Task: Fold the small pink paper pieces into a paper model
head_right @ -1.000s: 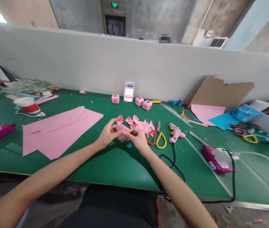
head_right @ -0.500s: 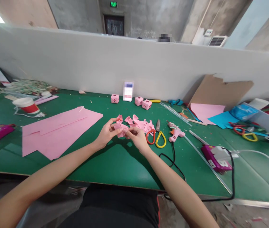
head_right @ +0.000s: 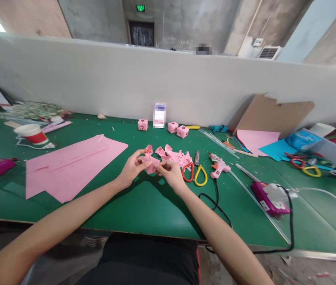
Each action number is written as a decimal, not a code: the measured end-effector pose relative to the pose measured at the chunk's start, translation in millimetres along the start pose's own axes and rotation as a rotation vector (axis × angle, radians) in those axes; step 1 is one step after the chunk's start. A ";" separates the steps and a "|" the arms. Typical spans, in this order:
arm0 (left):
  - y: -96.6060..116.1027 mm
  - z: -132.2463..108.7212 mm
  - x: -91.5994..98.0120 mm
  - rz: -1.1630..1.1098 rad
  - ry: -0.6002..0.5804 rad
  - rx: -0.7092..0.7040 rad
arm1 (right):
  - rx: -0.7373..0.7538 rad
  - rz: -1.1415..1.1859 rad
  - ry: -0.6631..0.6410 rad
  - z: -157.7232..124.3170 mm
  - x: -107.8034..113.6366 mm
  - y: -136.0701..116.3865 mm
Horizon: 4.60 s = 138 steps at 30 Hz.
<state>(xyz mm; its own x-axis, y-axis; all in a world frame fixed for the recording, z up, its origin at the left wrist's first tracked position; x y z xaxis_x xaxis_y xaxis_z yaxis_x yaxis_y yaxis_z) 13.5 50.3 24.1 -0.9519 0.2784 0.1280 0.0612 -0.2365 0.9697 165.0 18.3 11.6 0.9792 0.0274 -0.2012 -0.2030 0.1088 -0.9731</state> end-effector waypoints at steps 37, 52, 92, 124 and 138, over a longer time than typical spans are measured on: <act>-2.5 0.6 1.0 0.116 0.009 -0.022 | 0.119 -0.100 0.047 0.5 9.8 -6.4; -4.6 1.8 0.7 0.096 0.011 -0.002 | 0.154 -0.221 0.071 0.1 9.2 -7.8; -8.8 3.1 0.6 0.124 -0.029 0.065 | 0.087 -0.388 -0.108 -0.6 -4.1 -3.1; -7.0 3.3 3.6 0.063 0.035 0.028 | 0.046 -0.329 -0.147 1.1 -2.8 3.5; -14.4 4.8 -4.8 0.118 -0.067 0.039 | 0.155 -0.335 0.020 5.0 9.4 -0.9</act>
<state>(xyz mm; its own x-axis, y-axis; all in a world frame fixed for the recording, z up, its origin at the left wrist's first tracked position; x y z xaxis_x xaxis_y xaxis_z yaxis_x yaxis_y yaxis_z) 18.7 56.9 10.5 -0.9152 0.3127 0.2543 0.1846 -0.2355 0.9542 174.3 23.4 11.1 0.9910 -0.0543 0.1223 0.1322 0.2581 -0.9570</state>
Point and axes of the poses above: each hand's wrist, its own z-axis towards the middle knuckle, its own x-axis out of the back of the hand, y = z × x, the point moved 6 cm from there along z, towards the middle knuckle, and after that the axes turned 11 degrees about z, right-handed, at the moved point
